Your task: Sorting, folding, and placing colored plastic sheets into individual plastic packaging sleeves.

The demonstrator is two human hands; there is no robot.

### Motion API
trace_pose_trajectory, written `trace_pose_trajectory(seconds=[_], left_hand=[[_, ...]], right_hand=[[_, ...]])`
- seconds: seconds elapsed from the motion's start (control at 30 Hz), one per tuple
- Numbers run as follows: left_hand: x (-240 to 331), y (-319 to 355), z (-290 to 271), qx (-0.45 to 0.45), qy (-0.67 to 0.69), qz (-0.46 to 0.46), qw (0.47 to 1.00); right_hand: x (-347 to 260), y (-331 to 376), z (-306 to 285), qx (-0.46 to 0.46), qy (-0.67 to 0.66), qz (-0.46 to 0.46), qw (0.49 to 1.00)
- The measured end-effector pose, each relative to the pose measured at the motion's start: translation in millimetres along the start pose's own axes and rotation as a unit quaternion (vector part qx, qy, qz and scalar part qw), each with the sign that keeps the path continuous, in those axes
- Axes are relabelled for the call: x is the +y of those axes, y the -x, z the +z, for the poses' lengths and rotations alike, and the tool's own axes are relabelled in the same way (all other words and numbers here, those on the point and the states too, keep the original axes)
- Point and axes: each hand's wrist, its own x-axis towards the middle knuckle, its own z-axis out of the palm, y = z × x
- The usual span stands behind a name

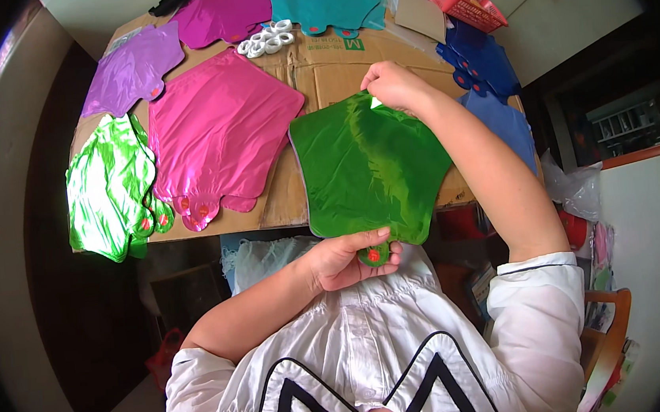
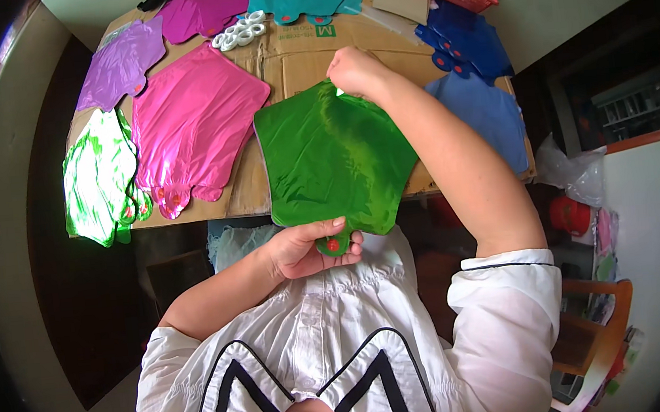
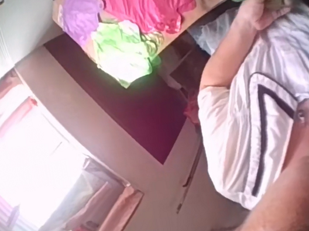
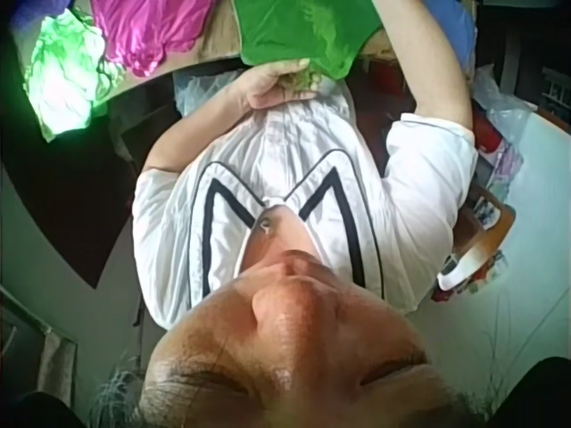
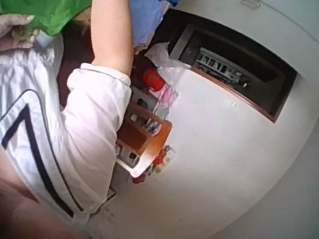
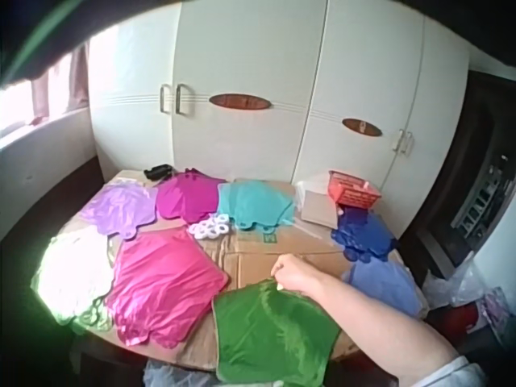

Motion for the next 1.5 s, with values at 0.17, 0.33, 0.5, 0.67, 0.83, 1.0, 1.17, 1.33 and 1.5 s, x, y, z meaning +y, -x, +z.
trace_pose_trajectory(seconds=[0.17, 0.33, 0.5, 0.67, 0.83, 1.0, 1.17, 1.33, 1.5], left_hand=[[-6, -10, -16, -0.018, -0.005, -0.003, 1.000], [-7, -13, -14, -0.010, -0.005, 0.003, 1.000], [2, -6, 2, 0.032, 0.022, -0.030, 0.999], [-8, -13, -19, 0.034, 0.011, -0.019, 0.999], [-10, -13, -21, 0.015, -0.001, -0.011, 1.000], [-12, -13, -27, -0.017, 0.050, -0.018, 0.998], [-11, -16, -22, -0.036, 0.021, -0.017, 0.999], [-11, -17, -27, -0.026, 0.022, -0.010, 0.999], [-9, -12, -17, -0.011, 0.056, -0.009, 0.998]], right_hand=[[10, -14, 11, 0.064, 0.011, -0.035, 0.997], [9, -16, 8, 0.074, 0.033, -0.028, 0.996], [3, -9, 2, 0.050, 0.058, -0.031, 0.997], [-2, -6, -2, 0.025, 0.057, -0.015, 0.998], [7, -13, 1, 0.039, 0.047, -0.018, 0.998], [16, -21, 6, 0.050, 0.030, -0.026, 0.998], [18, -20, 9, 0.062, 0.035, -0.053, 0.996], [17, -21, 8, 0.064, 0.003, -0.048, 0.997], [23, -21, 9, 0.086, -0.013, -0.080, 0.993]])
